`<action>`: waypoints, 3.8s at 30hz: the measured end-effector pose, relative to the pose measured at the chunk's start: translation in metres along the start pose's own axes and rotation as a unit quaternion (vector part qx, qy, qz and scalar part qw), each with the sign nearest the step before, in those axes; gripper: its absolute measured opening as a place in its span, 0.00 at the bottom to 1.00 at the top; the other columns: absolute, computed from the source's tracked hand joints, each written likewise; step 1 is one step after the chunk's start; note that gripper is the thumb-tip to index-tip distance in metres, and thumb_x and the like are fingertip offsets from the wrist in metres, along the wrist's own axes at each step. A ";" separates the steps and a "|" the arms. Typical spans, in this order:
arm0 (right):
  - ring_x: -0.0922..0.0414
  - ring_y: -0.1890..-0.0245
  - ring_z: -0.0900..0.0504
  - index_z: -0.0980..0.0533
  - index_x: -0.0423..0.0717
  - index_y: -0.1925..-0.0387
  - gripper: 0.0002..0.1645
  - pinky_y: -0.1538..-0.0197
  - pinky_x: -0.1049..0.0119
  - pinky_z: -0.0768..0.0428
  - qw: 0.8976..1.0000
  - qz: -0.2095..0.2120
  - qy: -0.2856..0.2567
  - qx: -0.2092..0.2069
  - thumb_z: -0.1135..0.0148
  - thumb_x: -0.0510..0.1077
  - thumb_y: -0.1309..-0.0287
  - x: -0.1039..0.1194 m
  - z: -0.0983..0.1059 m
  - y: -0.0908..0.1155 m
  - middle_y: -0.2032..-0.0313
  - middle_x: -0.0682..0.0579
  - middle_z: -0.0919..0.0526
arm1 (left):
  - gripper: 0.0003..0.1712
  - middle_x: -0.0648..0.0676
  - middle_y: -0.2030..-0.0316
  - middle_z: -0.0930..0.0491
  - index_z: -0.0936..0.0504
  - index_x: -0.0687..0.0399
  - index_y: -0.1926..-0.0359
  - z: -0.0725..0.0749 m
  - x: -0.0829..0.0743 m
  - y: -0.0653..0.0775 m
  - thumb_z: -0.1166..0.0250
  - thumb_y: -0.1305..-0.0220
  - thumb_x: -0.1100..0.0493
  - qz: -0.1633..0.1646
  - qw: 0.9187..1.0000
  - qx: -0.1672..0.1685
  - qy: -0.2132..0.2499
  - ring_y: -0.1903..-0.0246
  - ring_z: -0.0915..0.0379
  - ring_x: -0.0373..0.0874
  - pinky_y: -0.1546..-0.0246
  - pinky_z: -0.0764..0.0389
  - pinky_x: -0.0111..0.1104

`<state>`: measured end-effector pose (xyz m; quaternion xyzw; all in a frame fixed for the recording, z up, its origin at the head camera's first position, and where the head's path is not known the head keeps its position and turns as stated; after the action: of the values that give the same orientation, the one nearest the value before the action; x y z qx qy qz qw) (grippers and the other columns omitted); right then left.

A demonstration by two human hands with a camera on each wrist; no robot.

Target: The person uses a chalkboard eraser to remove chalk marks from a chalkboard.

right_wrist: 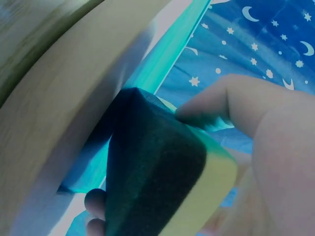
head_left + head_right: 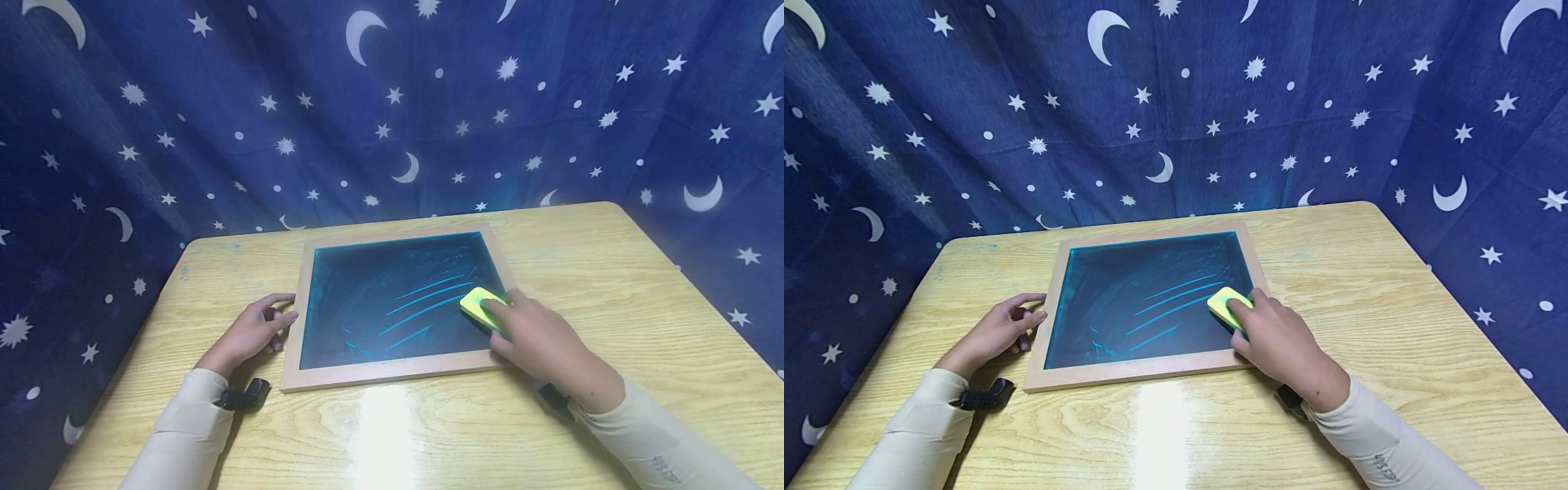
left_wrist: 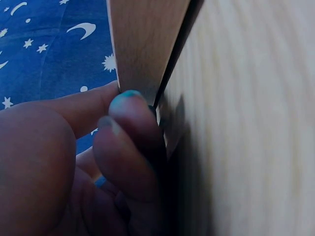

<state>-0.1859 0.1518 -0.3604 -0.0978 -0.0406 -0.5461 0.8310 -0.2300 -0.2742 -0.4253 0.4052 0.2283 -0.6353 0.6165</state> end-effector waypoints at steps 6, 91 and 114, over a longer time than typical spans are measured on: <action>0.56 0.73 0.30 0.22 0.47 0.40 0.28 0.74 0.64 0.30 0.999 0.034 0.002 -0.019 0.40 0.42 0.45 0.009 -0.002 0.001 0.62 0.43 0.23 | 0.33 0.56 0.68 0.23 0.36 0.59 0.28 0.001 0.000 0.000 0.40 0.26 0.51 -0.003 1.000 -0.003 -0.004 0.81 0.26 0.44 0.80 0.21 0.35; 0.55 0.69 0.23 0.19 0.56 0.41 0.31 0.75 0.64 0.25 0.993 0.092 0.033 -0.070 0.30 0.43 0.52 0.038 -0.012 0.005 0.58 0.45 0.20 | 0.32 0.57 0.68 0.22 0.35 0.61 0.28 -0.002 0.000 0.001 0.40 0.26 0.51 0.000 1.000 -0.010 -0.013 0.80 0.26 0.44 0.79 0.22 0.35; 0.54 0.73 0.29 0.23 0.46 0.41 0.30 0.78 0.63 0.33 0.999 -0.028 0.015 0.004 0.36 0.40 0.51 -0.016 -0.002 -0.008 0.60 0.43 0.22 | 0.33 0.57 0.68 0.23 0.36 0.60 0.28 -0.001 0.000 0.001 0.41 0.26 0.50 0.004 1.000 -0.011 -0.014 0.80 0.26 0.45 0.79 0.21 0.35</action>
<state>-0.1994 0.1625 -0.3641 -0.0850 -0.0331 -0.5708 0.8160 -0.2287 -0.2736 -0.4262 0.3904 0.2247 -0.6362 0.6264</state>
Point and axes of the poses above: each hand's wrist, its own y-axis away from the middle knuckle, its own z-axis out of the back of the hand, x = y × z, the point moved 6 cm from there along -y, towards the middle knuckle
